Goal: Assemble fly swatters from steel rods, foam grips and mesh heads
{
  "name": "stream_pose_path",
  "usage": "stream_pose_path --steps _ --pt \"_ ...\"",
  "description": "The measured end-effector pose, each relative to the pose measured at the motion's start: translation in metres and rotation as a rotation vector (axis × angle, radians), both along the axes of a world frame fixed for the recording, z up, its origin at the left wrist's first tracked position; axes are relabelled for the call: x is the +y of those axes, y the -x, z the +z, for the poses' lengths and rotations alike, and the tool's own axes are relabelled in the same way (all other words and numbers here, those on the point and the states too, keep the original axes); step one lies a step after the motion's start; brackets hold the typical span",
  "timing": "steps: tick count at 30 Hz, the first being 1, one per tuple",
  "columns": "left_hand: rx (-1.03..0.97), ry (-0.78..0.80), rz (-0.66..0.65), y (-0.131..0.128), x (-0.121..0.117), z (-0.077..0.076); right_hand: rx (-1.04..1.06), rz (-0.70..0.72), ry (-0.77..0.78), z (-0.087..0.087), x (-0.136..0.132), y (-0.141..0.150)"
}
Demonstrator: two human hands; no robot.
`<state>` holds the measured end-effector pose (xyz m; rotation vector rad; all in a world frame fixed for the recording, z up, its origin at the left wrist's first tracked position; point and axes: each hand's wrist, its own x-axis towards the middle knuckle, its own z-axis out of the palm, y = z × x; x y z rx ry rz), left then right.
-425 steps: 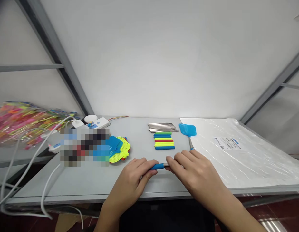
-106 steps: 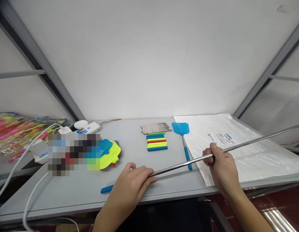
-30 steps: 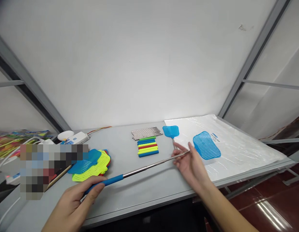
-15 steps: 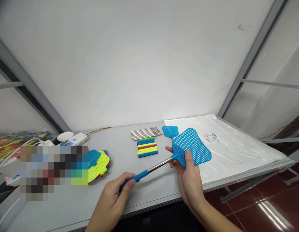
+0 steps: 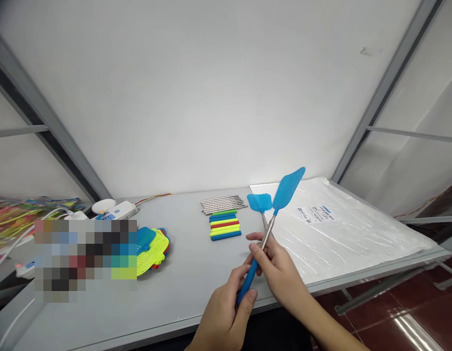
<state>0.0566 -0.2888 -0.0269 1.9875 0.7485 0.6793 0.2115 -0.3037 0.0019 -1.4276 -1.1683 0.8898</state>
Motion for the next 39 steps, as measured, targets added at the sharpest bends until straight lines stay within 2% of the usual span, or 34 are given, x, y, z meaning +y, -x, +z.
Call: stream_pose_path --steps 3,5,6,8,10,14,18,23,26,32,39 --pt "0.059 -0.157 0.014 0.004 0.007 0.000 -0.207 -0.228 -0.019 0.009 0.014 -0.030" --pt "0.056 -0.265 0.051 0.007 0.013 0.001 -0.483 -0.414 0.000 0.014 0.026 -0.057" --pt "0.049 -0.305 0.064 0.009 0.016 0.001 -0.633 -0.457 0.044 0.016 0.031 -0.069" --pt "0.045 -0.365 0.088 0.012 0.024 0.000 -0.841 -0.445 0.214 0.016 0.040 -0.090" --pt "0.058 -0.418 0.120 0.017 0.032 -0.001 -0.952 -0.375 0.366 0.012 0.047 -0.101" --pt "0.134 -0.516 0.179 0.026 0.050 0.002 -1.002 -0.270 0.471 -0.002 0.059 -0.101" --pt "0.280 -0.560 0.183 0.033 0.065 0.016 -1.036 -0.232 0.538 -0.014 0.073 -0.095" --pt "0.462 -0.562 0.150 0.036 0.078 0.033 -1.066 -0.233 0.575 -0.018 0.079 -0.091" --pt "0.507 -0.548 0.151 0.040 0.082 0.030 -1.068 -0.206 0.574 -0.017 0.076 -0.090" --pt "0.464 -0.498 0.182 0.047 0.084 0.013 -1.066 -0.223 0.552 -0.018 0.069 -0.084" --pt "0.413 -0.492 0.198 0.048 0.080 0.009 -1.057 -0.250 0.537 -0.021 0.070 -0.080"
